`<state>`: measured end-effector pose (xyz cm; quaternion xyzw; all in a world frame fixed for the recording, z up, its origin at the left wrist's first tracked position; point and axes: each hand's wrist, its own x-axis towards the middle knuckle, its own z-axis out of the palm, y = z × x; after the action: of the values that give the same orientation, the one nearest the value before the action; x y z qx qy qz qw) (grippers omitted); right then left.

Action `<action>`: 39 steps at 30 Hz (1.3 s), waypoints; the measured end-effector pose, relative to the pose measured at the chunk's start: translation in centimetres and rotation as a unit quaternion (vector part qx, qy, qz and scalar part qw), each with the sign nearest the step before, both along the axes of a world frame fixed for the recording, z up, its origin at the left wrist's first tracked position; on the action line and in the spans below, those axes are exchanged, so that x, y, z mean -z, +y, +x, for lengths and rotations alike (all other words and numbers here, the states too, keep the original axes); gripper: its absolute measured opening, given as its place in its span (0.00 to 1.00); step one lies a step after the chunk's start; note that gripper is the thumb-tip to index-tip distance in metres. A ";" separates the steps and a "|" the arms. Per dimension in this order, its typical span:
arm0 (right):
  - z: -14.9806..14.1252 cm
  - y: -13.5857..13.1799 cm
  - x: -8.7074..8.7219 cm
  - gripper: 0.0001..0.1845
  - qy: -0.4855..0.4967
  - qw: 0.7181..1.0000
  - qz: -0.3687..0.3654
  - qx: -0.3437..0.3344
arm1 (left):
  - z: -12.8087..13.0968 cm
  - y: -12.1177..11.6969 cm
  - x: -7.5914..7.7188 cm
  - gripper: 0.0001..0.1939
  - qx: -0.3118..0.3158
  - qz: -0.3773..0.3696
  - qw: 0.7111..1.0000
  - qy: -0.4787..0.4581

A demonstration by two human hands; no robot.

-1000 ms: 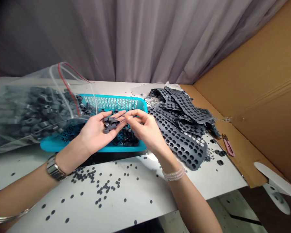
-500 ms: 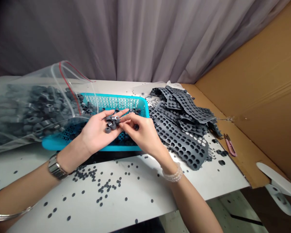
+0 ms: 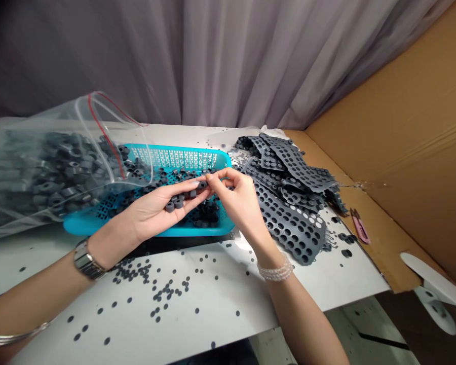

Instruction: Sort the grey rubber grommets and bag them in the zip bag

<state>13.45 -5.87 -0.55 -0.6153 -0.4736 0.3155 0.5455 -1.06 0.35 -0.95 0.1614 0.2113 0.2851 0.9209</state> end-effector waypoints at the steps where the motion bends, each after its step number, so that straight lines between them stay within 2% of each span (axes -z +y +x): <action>1: 0.0 0.0 -0.1 0.14 -0.007 1.000 0.005 0.005 | 0.0 0.0 0.0 0.12 -0.004 -0.009 1.000 -0.001; 4: 0.3 -0.3 -0.7 0.11 -0.078 0.996 0.026 0.024 | 0.0 0.2 0.2 0.11 -0.015 -0.032 0.999 0.001; 8: 0.7 -0.9 -1.5 0.12 -0.243 0.968 0.056 0.006 | 0.1 0.3 0.3 0.11 -0.030 -0.047 0.998 0.008; 12: 0.8 -1.0 -1.2 0.15 -0.302 0.952 0.054 -0.013 | 0.3 0.4 0.3 0.10 -0.034 -0.048 0.998 0.021; 21: 0.8 -0.5 -0.4 0.11 -0.301 0.952 0.050 0.000 | 0.2 0.3 0.0 0.10 -0.029 -0.044 0.998 0.021; 36: 0.6 -0.6 -0.8 0.14 -0.295 0.955 0.038 -0.001 | 0.3 0.5 0.5 0.11 -0.035 -0.031 0.999 0.005; 39: 1.5 -0.7 -0.9 0.14 -0.290 0.955 0.051 0.047 | 0.2 0.5 0.2 0.11 -0.022 -0.035 0.999 0.013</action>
<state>14.91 -6.52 0.36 -0.6735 -0.5971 0.0731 0.4295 -0.83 0.83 -1.20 0.1282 0.2370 0.2953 0.9166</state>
